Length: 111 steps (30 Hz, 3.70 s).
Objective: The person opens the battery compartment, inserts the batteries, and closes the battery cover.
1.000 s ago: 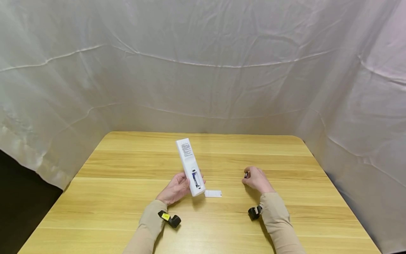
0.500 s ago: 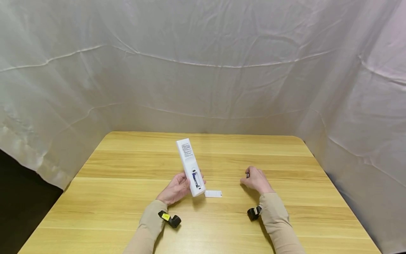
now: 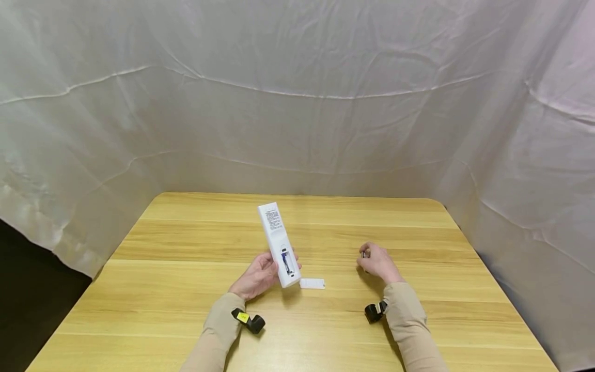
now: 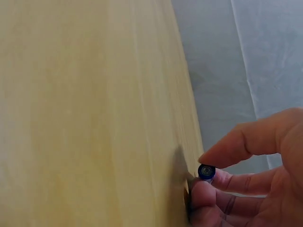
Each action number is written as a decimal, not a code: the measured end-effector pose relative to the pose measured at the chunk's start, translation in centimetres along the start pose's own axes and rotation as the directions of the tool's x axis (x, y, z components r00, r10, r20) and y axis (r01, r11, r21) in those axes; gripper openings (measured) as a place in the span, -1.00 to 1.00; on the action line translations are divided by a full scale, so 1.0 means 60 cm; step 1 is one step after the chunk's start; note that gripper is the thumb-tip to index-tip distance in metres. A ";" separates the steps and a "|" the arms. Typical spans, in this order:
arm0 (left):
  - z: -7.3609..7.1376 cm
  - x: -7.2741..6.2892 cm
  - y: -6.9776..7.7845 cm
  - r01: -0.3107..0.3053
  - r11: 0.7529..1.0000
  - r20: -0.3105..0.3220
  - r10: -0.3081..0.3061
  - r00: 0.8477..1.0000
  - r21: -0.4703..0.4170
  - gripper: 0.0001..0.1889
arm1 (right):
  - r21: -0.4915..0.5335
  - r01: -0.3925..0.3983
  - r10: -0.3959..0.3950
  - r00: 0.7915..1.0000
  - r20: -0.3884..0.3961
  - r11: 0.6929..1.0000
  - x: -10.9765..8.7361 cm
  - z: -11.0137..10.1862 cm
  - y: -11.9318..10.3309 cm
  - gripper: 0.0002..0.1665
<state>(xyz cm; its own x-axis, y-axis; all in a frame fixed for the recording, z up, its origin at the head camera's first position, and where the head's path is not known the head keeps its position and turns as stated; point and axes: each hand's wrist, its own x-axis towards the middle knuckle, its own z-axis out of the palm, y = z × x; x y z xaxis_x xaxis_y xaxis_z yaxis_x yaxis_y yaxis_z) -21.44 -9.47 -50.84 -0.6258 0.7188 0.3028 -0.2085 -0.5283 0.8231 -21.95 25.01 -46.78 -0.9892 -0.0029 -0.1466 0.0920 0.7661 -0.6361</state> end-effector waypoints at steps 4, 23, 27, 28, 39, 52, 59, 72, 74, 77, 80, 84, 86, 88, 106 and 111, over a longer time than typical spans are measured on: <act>-0.001 0.001 -0.001 -0.006 1.000 0.008 0.006 1.000 -0.002 -0.51 | 0.056 -0.003 0.003 1.000 -0.010 0.998 0.001 -0.001 0.004 -0.56; -0.002 0.002 -0.002 -0.008 1.000 0.006 0.008 1.000 0.004 -0.43 | 0.252 0.113 -0.107 0.994 -0.038 0.961 0.002 -0.013 -0.008 -0.41; -0.001 0.002 -0.002 -0.004 1.000 0.005 0.004 1.000 0.014 -0.33 | 0.331 0.157 -0.147 0.988 -0.055 0.931 0.001 -0.015 -0.012 -0.44; -0.001 0.002 -0.002 -0.003 1.000 0.004 0.003 1.000 0.017 -0.32 | 0.347 0.171 -0.160 0.985 -0.062 0.922 0.000 -0.015 -0.013 -0.44; -0.001 0.003 -0.002 -0.006 1.000 0.003 0.006 1.000 0.020 -0.31 | 0.477 0.268 -0.237 0.963 -0.125 0.837 -0.005 -0.024 -0.023 -0.40; -0.001 0.002 -0.001 -0.008 1.000 0.008 0.008 1.000 0.014 -0.33 | 0.480 0.376 -0.307 0.926 -0.219 0.792 -0.011 -0.020 -0.042 -0.41; -0.003 0.002 -0.002 -0.014 1.000 0.027 0.013 1.000 0.007 -0.41 | 0.449 0.444 -0.347 0.894 -0.285 0.775 -0.018 -0.018 -0.057 -0.43; -0.003 0.002 -0.005 -0.017 1.000 -0.003 0.017 1.000 0.011 -0.56 | 0.389 0.509 -0.406 0.857 -0.319 0.768 -0.029 -0.007 -0.084 -0.40; -0.003 0.002 -0.006 -0.019 1.000 -0.002 0.019 1.000 0.012 -0.59 | 0.377 0.519 -0.421 0.851 -0.314 0.768 -0.031 -0.004 -0.089 -0.41; -0.003 0.002 -0.006 -0.027 0.999 0.005 0.027 1.000 0.019 -0.57 | 0.357 0.525 -0.433 0.847 -0.309 0.773 -0.033 0.002 -0.096 -0.44; -0.002 0.002 -0.006 -0.032 0.999 0.009 0.032 0.999 0.025 -0.56 | 0.334 0.530 -0.442 0.843 -0.307 0.779 -0.036 0.007 -0.103 -0.47; -0.003 0.003 -0.005 -0.035 0.999 0.020 0.035 0.999 0.020 -0.58 | 0.303 0.539 -0.458 0.837 -0.301 0.786 -0.042 0.012 -0.110 -0.49; -0.003 0.003 -0.005 -0.039 0.999 0.032 0.038 0.999 0.014 -0.58 | 0.288 0.544 -0.466 0.833 -0.298 0.788 -0.044 0.015 -0.113 -0.49; -0.003 0.003 -0.004 -0.038 0.999 0.036 0.038 0.999 0.011 -0.59 | 0.278 0.551 -0.475 0.829 -0.296 0.787 -0.046 0.017 -0.116 -0.50; -0.005 0.003 -0.009 -0.042 0.998 0.003 0.041 0.999 0.048 -0.57 | 0.163 0.671 -0.608 0.731 -0.311 0.723 -0.050 0.046 -0.130 -0.61; -0.005 0.003 -0.010 -0.043 0.998 -0.014 0.044 0.999 0.049 -0.60 | 0.154 0.695 -0.634 0.709 -0.308 0.702 -0.054 0.051 -0.136 -0.64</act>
<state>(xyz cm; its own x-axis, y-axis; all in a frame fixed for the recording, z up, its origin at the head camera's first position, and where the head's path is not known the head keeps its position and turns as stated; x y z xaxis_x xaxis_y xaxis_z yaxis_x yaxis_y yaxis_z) -21.69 -9.16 -51.42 -0.6452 0.6882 0.3318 -0.1438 -0.5360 0.8319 -19.13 16.77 -43.41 -0.7950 -0.2903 0.5326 -0.6053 0.4372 -0.6652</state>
